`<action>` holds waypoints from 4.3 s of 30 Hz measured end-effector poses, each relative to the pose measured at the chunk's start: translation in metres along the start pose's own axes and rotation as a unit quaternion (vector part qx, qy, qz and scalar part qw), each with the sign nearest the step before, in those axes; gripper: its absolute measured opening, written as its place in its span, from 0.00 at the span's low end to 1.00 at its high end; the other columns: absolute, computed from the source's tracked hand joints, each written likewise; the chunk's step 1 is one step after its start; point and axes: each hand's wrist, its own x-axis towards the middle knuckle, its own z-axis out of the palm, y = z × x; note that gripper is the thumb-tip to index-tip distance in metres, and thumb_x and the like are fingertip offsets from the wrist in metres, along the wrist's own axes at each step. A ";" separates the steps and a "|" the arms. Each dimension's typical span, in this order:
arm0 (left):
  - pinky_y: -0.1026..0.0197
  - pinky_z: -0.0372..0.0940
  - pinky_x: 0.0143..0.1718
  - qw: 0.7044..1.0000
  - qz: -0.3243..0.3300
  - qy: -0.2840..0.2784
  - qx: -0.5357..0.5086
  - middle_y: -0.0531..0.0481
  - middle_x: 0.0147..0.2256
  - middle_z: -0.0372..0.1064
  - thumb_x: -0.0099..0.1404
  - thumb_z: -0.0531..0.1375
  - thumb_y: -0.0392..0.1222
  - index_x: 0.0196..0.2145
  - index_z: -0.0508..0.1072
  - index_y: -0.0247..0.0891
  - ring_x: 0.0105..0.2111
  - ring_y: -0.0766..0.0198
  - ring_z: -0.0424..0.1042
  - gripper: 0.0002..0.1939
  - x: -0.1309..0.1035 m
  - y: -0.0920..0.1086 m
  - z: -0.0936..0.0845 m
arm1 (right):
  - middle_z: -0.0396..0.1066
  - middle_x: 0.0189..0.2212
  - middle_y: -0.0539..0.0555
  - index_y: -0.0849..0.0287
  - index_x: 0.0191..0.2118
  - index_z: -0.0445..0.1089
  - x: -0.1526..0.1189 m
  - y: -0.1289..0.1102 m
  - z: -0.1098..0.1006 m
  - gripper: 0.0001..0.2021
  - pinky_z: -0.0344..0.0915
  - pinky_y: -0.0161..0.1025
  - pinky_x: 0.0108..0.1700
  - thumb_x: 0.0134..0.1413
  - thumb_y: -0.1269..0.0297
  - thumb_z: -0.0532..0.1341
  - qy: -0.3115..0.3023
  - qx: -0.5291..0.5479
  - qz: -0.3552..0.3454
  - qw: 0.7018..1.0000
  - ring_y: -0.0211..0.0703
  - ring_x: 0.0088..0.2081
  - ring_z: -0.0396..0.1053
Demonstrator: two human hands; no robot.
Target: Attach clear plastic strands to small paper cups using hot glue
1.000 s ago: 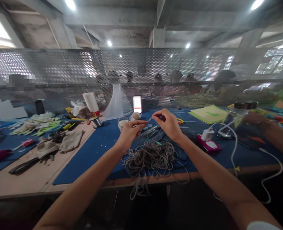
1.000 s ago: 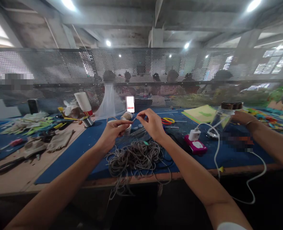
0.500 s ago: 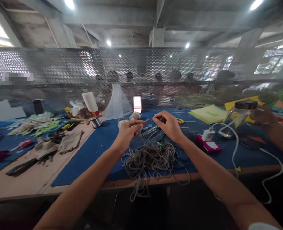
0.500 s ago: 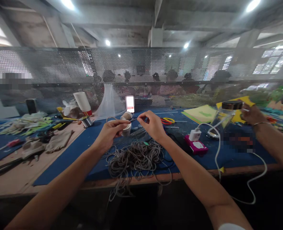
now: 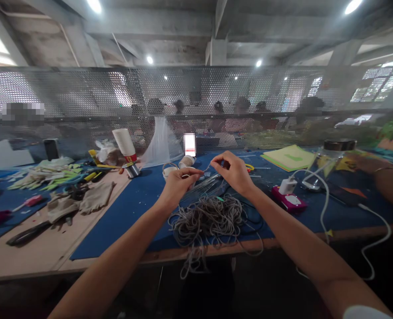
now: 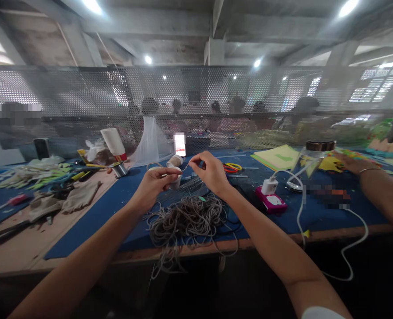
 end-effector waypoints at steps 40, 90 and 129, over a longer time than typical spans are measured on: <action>0.66 0.44 0.20 0.998 -0.044 0.012 -0.042 0.53 0.22 0.64 0.55 0.68 0.42 0.37 0.83 0.34 0.20 0.73 0.55 0.12 0.004 -0.002 -0.004 | 0.70 0.34 0.51 0.54 0.39 0.74 -0.012 -0.004 0.001 0.03 0.62 0.37 0.36 0.63 0.65 0.62 -0.038 -0.048 -0.057 0.997 0.36 0.32 0.66; 0.63 0.44 0.21 0.999 0.000 -0.032 0.019 0.52 0.20 0.62 0.58 0.67 0.43 0.36 0.83 0.36 0.19 0.71 0.53 0.10 0.001 -0.006 -0.004 | 0.71 0.34 0.51 0.54 0.38 0.74 -0.006 -0.007 -0.013 0.04 0.63 0.38 0.37 0.64 0.64 0.62 -0.036 -0.053 -0.056 0.996 0.38 0.32 0.66; 0.66 0.40 0.19 0.992 -0.098 -0.031 -0.073 0.55 0.18 0.59 0.54 0.69 0.43 0.36 0.83 0.36 0.18 0.73 0.53 0.11 0.005 -0.005 -0.005 | 0.76 0.36 0.52 0.54 0.41 0.76 -0.016 0.008 0.003 0.07 0.65 0.38 0.39 0.64 0.61 0.62 -0.075 -0.011 -0.025 0.997 0.40 0.36 0.72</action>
